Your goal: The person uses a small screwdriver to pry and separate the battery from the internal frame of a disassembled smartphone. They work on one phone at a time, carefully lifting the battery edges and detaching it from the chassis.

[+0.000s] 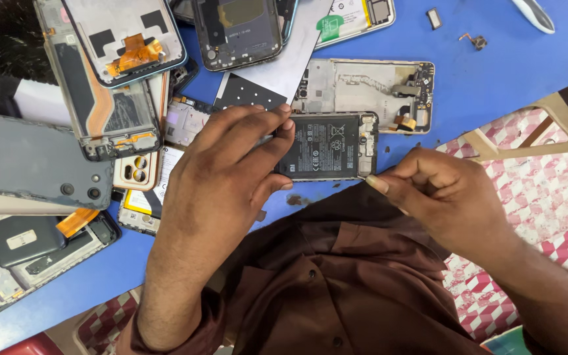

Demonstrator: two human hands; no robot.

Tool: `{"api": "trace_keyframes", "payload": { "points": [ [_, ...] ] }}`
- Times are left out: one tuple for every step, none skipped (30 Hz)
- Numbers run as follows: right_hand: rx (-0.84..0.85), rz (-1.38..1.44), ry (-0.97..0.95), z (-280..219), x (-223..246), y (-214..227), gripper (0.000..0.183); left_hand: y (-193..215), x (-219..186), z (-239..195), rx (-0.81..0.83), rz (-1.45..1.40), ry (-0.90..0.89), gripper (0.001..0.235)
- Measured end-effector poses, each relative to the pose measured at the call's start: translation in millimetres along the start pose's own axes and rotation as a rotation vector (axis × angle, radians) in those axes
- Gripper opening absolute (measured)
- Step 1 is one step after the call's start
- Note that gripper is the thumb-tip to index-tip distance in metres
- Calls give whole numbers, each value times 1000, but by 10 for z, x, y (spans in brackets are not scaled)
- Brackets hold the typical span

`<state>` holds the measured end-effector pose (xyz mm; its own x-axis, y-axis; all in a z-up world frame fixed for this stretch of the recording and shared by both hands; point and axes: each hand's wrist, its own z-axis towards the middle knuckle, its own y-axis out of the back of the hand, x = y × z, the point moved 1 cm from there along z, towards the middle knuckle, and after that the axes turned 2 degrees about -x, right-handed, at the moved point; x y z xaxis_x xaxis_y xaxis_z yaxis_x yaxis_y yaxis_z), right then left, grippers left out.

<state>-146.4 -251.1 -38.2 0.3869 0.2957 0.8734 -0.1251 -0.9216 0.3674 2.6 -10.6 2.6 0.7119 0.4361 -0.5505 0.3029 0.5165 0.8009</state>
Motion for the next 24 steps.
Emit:
{"api": "trace_keyframes", "payload": {
  "points": [
    [-15, 14, 22, -12, -27, -17, 15, -1, -1, 4, 0, 3, -3, 55],
    [-29, 28, 45, -21, -51, -32, 15, -1, 3, 7, 0, 6, -7, 54],
    [-41, 19, 65, -26, -76, -40, 16, -3, 4, 2, 1, 8, -8, 54],
    [-53, 10, 85, -29, -98, -48, 17, -8, 3, -4, 0, 8, -5, 54],
    [-64, 0, 106, -28, -116, -51, 18, -15, 2, -8, -3, 8, -1, 54],
    [-65, -1, 112, -28, -132, -54, 18, -17, 4, -12, -5, 7, 2, 54],
    [-66, -3, 118, -27, -146, -56, 18, -16, 7, -16, -9, 9, -2, 54],
    [-67, -5, 124, -24, -160, -57, 17, -16, 11, -18, -13, 10, -6, 54],
    [-60, 26, 138, -21, -173, -60, 17, -17, 14, -22, -17, 11, -11, 55],
    [-53, 56, 151, -18, -186, -64, 17, -21, 17, -23, -19, 11, -6, 55],
    [-46, 87, 162, -19, -198, -67, 16, -29, 18, -25, -20, 11, -1, 55],
    [-50, 79, 159, -22, -211, -68, 16, -36, 18, -28, -20, 11, 4, 55],
    [-55, 71, 157, -23, -222, -70, 16, -39, 18, -31, -21, 10, 4, 55],
    [-60, 63, 155, -25, -231, -72, 16, -41, 18, -32, -22, 10, 4, 55],
    [-63, 67, 166, -26, -237, -76, 16, -42, 17, -33, -22, 9, 4, 54],
    [-65, 72, 177, -27, -240, -78, 16, -39, 16, -34, -23, 7, 0, 55],
    [-68, 77, 189, -23, -240, -80, 16, -32, 18, -34, -24, 6, -5, 55],
    [-71, 55, 198, -18, -237, -77, 16, -27, 20, -33, -26, 5, -10, 55],
    [-74, 35, 206, -18, -234, -75, 16, -26, 21, -34, -24, 1, -7, 55],
    [-76, 14, 215, -19, -228, -75, 16, -27, 21, -34, -22, -2, -5, 55],
    [-83, 3, 215, -18, -221, -72, 17, -28, 22, -32, -20, -5, -4, 55],
    [-89, -7, 216, -19, -212, -70, 18, -28, 21, -30, -20, -1, -4, 55],
    [-97, -17, 217, -22, -202, -69, 19, -28, 20, -27, -20, 1, -7, 55],
    [-104, -36, 204, -39, -191, -69, 19, -27, 18, -23, -19, 4, -9, 55]
  ]
}}
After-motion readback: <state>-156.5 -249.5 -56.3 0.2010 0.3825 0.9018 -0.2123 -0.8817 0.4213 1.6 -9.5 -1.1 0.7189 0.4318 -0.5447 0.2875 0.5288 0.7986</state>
